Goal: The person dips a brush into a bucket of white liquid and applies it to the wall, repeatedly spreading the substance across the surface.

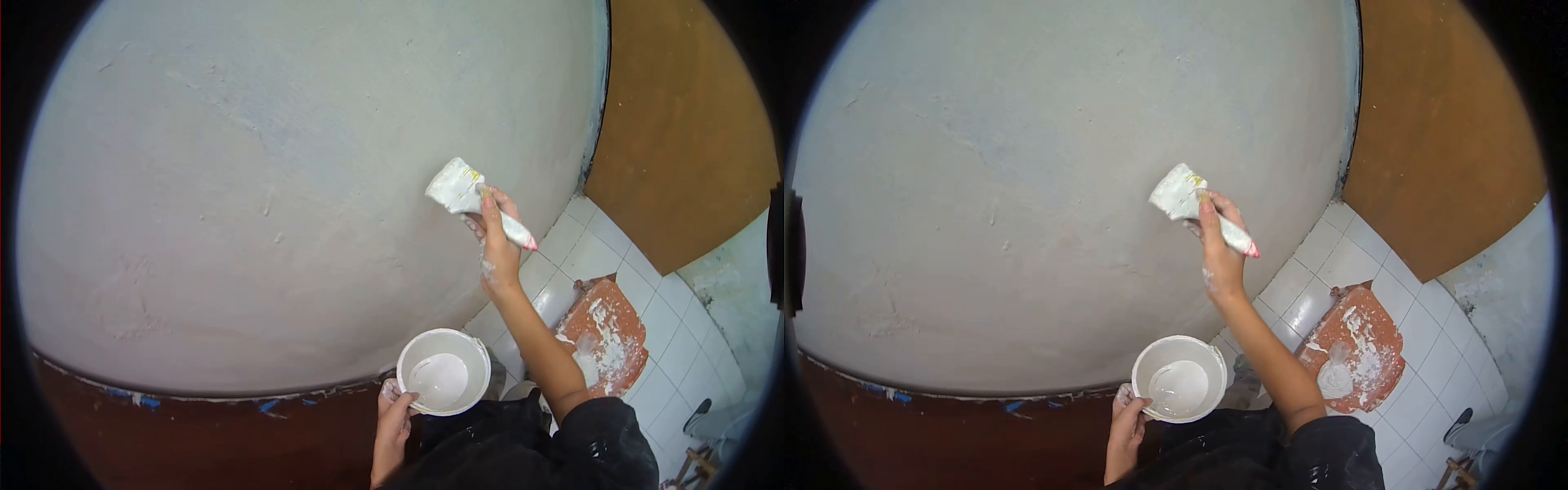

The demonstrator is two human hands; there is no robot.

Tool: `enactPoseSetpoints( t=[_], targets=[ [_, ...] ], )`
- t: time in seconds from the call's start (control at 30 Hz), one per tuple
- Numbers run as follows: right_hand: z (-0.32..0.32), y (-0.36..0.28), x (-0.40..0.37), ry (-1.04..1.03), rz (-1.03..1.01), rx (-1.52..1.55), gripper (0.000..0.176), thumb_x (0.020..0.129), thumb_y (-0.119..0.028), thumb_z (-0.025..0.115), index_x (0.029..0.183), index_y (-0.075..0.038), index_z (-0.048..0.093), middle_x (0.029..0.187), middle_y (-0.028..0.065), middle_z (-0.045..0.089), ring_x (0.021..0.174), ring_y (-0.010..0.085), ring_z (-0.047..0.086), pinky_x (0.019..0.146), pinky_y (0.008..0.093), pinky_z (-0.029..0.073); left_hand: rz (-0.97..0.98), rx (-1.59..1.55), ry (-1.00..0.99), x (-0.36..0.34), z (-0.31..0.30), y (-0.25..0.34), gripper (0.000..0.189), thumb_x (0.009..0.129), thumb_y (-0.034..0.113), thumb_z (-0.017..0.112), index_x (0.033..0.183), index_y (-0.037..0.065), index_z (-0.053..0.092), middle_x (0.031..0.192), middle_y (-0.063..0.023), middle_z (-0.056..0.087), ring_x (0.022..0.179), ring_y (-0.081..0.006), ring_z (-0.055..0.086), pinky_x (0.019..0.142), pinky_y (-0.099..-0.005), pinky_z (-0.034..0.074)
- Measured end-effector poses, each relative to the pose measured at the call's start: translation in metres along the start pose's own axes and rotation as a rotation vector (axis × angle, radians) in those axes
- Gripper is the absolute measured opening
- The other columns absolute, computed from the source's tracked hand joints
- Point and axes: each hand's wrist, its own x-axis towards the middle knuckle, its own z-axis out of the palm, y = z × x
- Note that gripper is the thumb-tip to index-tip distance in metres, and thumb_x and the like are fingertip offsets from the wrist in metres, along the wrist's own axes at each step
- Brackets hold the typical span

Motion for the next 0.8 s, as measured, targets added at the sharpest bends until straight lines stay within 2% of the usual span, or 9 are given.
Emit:
enactPoseSetpoints(
  t=[0.13,0.17,0.27,0.33,0.4,0.5,0.67,0.73,0.8],
  targets=[
    [-0.008,0.047,-0.005,0.03,-0.127,-0.162,0.045,0.101,-0.031,0.06,0.132,-0.001,0.049,0.121,0.0113,0.06,0.105,0.0175,0.064,0.087,0.0334,0.053,0.038,0.129,-0.092,0.044,-0.028,-0.011,0.026,0.076,-0.005,0.062,0.098,0.006,0.051,0.094,-0.0072,0.062,0.081,-0.0164,0.068,0.068,-0.0311,0.061],
    [-0.017,0.065,-0.006,0.052,-0.152,-0.108,0.038,0.101,-0.028,0.061,0.128,-0.001,0.055,0.118,0.0109,0.062,0.102,0.0169,0.064,0.086,0.032,0.056,0.047,0.22,-0.148,0.056,-0.043,-0.014,0.026,0.076,-0.005,0.062,0.097,0.007,0.051,0.094,-0.0071,0.063,0.081,-0.0156,0.068,0.066,-0.0295,0.059],
    [-0.091,0.139,-0.006,0.164,-0.027,-0.025,0.037,0.101,-0.028,0.06,0.127,-0.002,0.055,0.117,0.0113,0.063,0.098,0.0177,0.066,0.083,0.0318,0.056,-0.005,0.152,-0.171,0.064,-0.044,-0.002,0.025,0.078,-0.008,0.063,0.095,0.007,0.052,0.085,-0.0043,0.062,0.074,-0.0143,0.066,0.06,-0.0273,0.057],
    [-0.143,0.171,-0.002,0.212,0.007,-0.095,0.036,0.101,-0.028,0.061,0.126,-0.002,0.055,0.114,0.0112,0.064,0.095,0.0175,0.067,0.08,0.031,0.056,-0.043,0.14,-0.2,0.071,-0.049,-0.003,0.024,0.078,-0.007,0.064,0.095,0.006,0.052,0.088,-0.0069,0.064,0.076,-0.0159,0.068,0.063,-0.0295,0.059],
    [-0.172,0.187,0.002,0.243,0.017,-0.207,0.036,0.101,-0.027,0.061,0.126,-0.003,0.055,0.111,0.011,0.066,0.093,0.0168,0.067,0.078,0.0299,0.056,-0.064,0.146,-0.225,0.087,-0.064,-0.017,0.024,0.078,-0.006,0.064,0.095,0.005,0.052,0.089,-0.0083,0.064,0.078,-0.0169,0.069,0.065,-0.0305,0.061],
    [-0.182,0.18,0.004,0.234,-0.004,-0.448,0.036,0.1,-0.027,0.061,0.127,-0.003,0.056,0.107,0.0105,0.067,0.091,0.0151,0.067,0.076,0.028,0.055,-0.11,0.121,-0.255,0.093,-0.064,-0.023,0.026,0.078,-0.005,0.063,0.101,0.004,0.054,0.092,-0.0078,0.065,0.076,-0.0167,0.069,0.06,-0.03,0.06],
    [-0.079,0.094,0.011,0.182,-0.107,-0.718,0.037,0.1,-0.025,0.061,0.128,-0.001,0.056,0.105,0.0104,0.068,0.088,0.0129,0.066,0.074,0.0263,0.054,-0.098,0.131,-0.302,0.098,-0.065,-0.026,0.028,0.079,-0.004,0.063,0.105,0.003,0.054,0.095,-0.0091,0.066,0.079,-0.0178,0.07,0.062,-0.0309,0.061],
    [-0.031,0.054,0.015,0.107,-0.321,-0.688,0.038,0.101,-0.024,0.06,0.128,0.003,0.056,0.104,0.0107,0.068,0.089,0.0122,0.065,0.075,0.0271,0.055,-0.096,0.117,-0.302,0.096,-0.063,-0.024,0.03,0.079,-0.004,0.063,0.106,0.003,0.054,0.097,-0.0095,0.066,0.081,-0.0183,0.07,0.064,-0.0317,0.062],
    [0.003,0.02,0.018,0.011,-0.415,-0.488,0.041,0.101,-0.024,0.06,0.13,0.005,0.054,0.105,0.0115,0.068,0.091,0.0131,0.065,0.077,0.0278,0.055,-0.098,0.076,-0.293,0.093,-0.06,-0.022,0.032,0.079,-0.005,0.062,0.108,0.003,0.053,0.099,-0.01,0.065,0.084,-0.0189,0.07,0.066,-0.0326,0.062]
  ],
)
